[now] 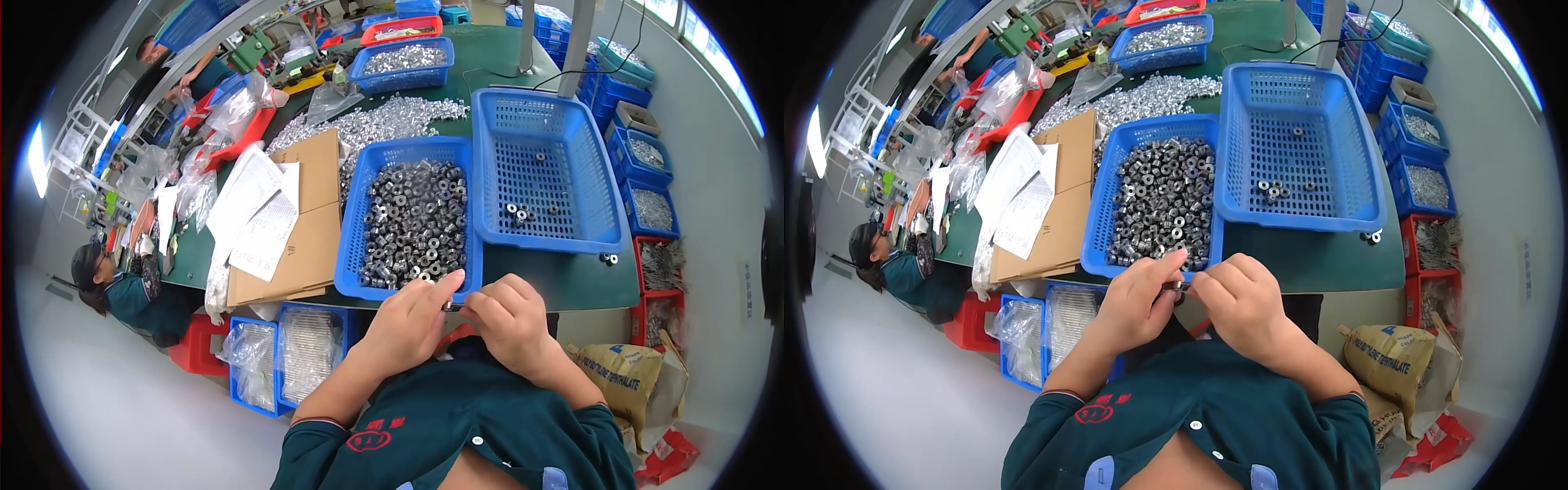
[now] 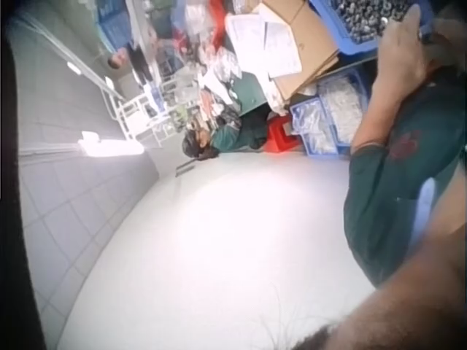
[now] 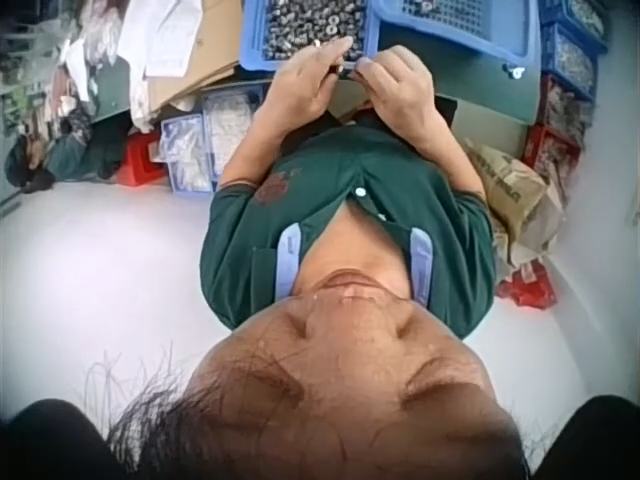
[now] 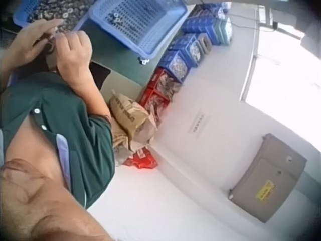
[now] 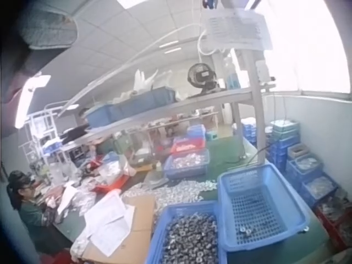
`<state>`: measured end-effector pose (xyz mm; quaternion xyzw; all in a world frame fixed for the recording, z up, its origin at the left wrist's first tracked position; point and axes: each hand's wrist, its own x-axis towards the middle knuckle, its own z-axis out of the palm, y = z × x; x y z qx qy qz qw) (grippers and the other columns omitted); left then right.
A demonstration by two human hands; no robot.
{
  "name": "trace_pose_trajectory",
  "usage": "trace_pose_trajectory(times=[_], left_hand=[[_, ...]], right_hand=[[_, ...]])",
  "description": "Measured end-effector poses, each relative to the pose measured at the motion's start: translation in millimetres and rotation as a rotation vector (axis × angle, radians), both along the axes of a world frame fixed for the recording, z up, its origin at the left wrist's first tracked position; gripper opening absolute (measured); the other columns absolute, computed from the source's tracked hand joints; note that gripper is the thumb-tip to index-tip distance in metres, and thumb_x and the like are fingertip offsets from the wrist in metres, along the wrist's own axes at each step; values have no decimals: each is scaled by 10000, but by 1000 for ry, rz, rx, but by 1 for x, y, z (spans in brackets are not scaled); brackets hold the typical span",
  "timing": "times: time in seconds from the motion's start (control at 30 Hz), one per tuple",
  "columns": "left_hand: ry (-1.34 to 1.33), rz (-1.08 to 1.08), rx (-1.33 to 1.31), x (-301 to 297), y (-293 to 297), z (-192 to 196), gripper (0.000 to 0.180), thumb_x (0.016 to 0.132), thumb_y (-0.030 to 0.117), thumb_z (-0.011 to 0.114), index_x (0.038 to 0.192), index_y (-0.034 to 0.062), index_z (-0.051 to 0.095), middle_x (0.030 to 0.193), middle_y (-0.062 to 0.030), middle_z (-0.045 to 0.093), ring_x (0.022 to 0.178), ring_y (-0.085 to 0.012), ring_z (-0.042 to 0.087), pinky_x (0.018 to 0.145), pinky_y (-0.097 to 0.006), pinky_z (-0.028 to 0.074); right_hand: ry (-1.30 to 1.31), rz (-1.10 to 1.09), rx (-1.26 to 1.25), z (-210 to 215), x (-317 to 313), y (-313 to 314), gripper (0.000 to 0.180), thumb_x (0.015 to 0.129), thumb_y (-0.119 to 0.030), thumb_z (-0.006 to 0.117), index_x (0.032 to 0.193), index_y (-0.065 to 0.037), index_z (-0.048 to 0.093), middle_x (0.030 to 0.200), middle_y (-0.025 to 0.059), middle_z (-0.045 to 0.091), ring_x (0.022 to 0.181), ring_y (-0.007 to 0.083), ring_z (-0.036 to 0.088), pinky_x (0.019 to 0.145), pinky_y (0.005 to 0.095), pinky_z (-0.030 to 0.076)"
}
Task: Manually assembling small metal components and sorting them into bins at a workstation.
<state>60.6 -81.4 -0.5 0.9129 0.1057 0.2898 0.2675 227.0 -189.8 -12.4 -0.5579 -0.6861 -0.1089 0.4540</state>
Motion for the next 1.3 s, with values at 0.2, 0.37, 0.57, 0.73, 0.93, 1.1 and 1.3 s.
trace_pose_trajectory(times=[0.2,0.37,0.57,0.73,0.93,1.1,1.3], left_hand=[[80,-95,49,14,2,9,599,771,-43,619,1356,9,499,869,-124,609,743,-305,586,665,-399,489],[26,-130,193,64,24,35,437,775,-41,622,1206,28,597,874,-133,622,781,-320,603,658,-410,490],[381,-225,495,171,73,12,157,750,42,618,846,118,716,822,-93,681,835,-300,640,790,-425,473],[917,-247,646,222,86,-29,169,775,123,620,880,182,739,893,-52,717,925,-270,686,949,-455,396],[63,-180,437,179,107,-10,96,783,110,630,837,107,709,842,-63,678,896,-282,638,818,-419,477],[255,73,229,77,121,-1,110,817,146,644,861,63,702,884,-103,690,889,-302,640,785,-422,500],[475,121,127,41,119,-43,199,814,192,667,964,74,723,933,-124,684,963,-322,629,866,-443,506]], right_hand=[[-41,-5,72,-4,9,-6,182,694,-60,681,866,-37,628,800,61,589,681,227,566,585,339,473],[305,-240,101,-9,24,-29,217,713,39,760,871,-27,626,751,86,613,644,262,575,553,350,467],[394,-173,-92,-27,20,-53,185,724,27,774,827,-23,628,674,80,568,572,222,545,508,322,435],[410,-199,-106,-34,18,-66,161,740,9,765,837,-24,640,704,84,601,564,216,545,508,317,436],[470,-235,-114,-41,22,-68,164,741,9,768,839,-29,642,700,80,594,552,206,535,496,307,418],[498,-165,-156,-47,19,-61,165,740,9,770,840,-25,642,705,77,599,561,203,543,499,301,423],[469,-77,-196,-44,12,-48,156,742,5,769,835,-22,647,708,75,603,573,206,549,503,305,431]])
